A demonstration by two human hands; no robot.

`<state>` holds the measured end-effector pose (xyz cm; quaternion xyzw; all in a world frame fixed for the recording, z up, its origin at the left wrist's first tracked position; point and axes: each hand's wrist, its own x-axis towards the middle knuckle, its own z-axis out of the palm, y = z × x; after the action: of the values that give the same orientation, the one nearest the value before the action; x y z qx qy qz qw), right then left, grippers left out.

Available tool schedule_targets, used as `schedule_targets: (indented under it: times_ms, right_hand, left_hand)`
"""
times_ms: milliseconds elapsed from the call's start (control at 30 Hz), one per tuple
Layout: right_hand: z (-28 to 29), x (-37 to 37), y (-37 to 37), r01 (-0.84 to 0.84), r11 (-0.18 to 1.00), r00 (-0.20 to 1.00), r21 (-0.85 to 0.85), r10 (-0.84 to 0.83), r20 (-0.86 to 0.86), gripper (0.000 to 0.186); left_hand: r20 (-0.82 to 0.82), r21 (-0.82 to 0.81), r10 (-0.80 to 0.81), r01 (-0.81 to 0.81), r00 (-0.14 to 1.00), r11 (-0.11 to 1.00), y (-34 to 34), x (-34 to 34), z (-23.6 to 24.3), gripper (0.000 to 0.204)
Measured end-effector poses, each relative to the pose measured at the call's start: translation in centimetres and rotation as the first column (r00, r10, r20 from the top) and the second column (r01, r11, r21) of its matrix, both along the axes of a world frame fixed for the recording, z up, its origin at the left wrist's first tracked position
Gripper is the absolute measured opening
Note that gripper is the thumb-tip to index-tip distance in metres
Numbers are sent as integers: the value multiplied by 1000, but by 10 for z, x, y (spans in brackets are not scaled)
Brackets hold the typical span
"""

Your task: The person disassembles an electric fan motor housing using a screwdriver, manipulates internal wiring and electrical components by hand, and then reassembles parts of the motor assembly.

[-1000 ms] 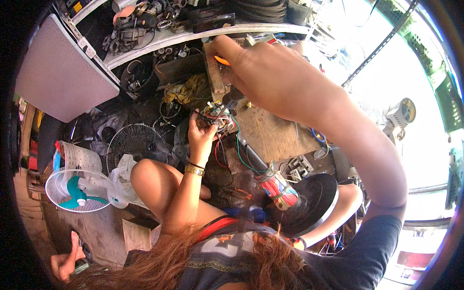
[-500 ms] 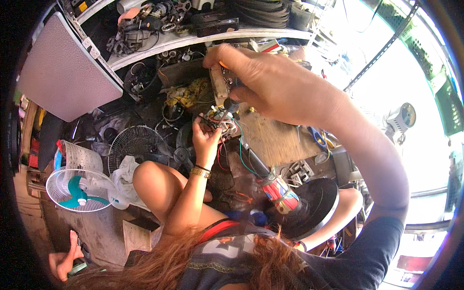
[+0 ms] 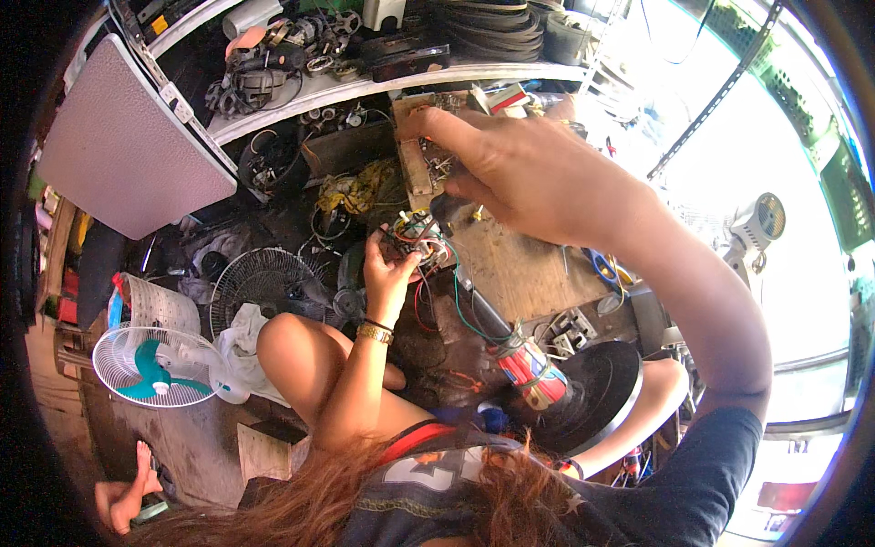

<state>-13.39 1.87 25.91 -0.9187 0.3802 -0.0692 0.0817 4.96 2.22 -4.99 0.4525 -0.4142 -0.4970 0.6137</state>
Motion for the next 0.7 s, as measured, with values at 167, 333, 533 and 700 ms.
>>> schedule_targets:
  times_ms: [167, 333, 533, 700]
  right_hand:
    - [-15, -5, -12, -107, 968, 972, -227, 151, 182, 49]
    - [6, 14, 0, 128, 992, 987, -19, -129, -98, 62]
    - [11, 21, 1, 117, 992, 982, -56, -124, -144, 59]
    - [-6, 5, -10, -121, 982, 980, -143, 141, 140, 51]
  left_hand:
    - [15, 50, -26, 25, 1000, 998, 2, 4, 12, 71]
    - [10, 79, -30, 29, 999, 996, 3, 8, 11, 70]
    - [-21, 82, -50, 51, 999, 995, 3, 5, 16, 72]
    - [-52, 74, -70, 74, 996, 995, 1, 7, 13, 73]
